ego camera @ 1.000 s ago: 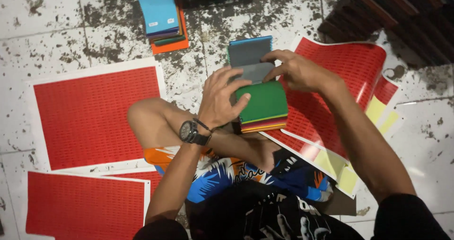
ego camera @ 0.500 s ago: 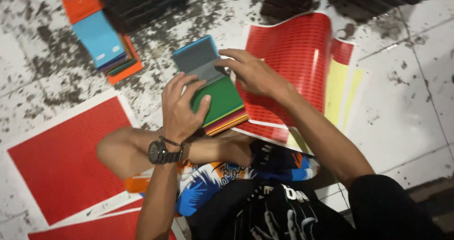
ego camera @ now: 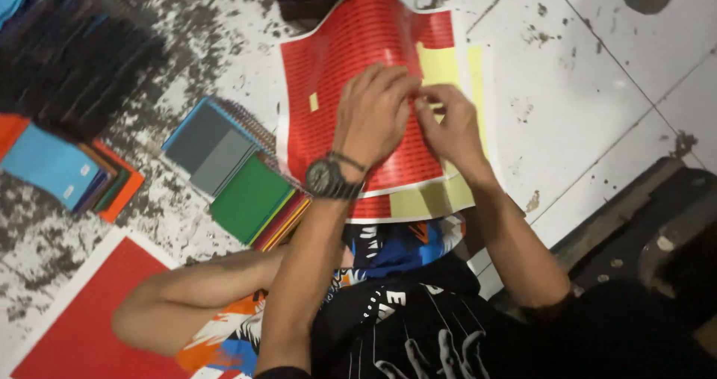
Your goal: Peeling small red stickers from a sheet and applying them to the edges of various colored cards.
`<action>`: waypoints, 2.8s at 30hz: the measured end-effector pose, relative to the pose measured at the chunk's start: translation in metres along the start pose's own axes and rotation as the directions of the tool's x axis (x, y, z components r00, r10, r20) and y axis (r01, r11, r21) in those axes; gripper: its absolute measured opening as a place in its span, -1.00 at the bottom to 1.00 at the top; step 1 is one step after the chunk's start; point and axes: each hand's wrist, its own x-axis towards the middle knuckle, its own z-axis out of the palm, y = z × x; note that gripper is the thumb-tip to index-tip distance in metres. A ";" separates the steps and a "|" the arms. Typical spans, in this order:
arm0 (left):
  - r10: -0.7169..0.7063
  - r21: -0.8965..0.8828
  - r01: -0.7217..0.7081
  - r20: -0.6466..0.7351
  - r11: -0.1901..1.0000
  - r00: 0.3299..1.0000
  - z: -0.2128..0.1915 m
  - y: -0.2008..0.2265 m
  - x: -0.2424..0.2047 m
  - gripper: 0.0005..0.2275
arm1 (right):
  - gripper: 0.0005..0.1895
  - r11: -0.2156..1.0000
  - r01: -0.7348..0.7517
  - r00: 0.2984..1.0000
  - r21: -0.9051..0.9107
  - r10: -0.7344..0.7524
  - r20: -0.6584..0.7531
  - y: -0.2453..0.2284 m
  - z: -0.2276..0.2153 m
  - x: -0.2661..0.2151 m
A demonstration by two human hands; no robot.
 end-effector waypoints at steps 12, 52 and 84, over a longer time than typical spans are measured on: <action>-0.119 0.350 0.020 0.264 0.937 0.957 -0.013 0.012 -0.007 -0.54 | -0.75 0.941 -0.295 0.954 0.164 0.300 -0.005 0.024 0.009 -0.001; -0.276 0.057 0.271 0.244 0.961 0.930 0.029 -0.008 -0.003 -0.52 | -0.70 0.615 -0.607 0.732 0.504 0.679 0.052 0.009 0.037 0.019; -0.645 -0.531 0.521 -0.064 0.668 0.762 0.027 -0.005 0.002 -0.91 | -0.75 0.872 -0.444 0.885 0.208 0.463 -0.053 -0.002 0.029 0.026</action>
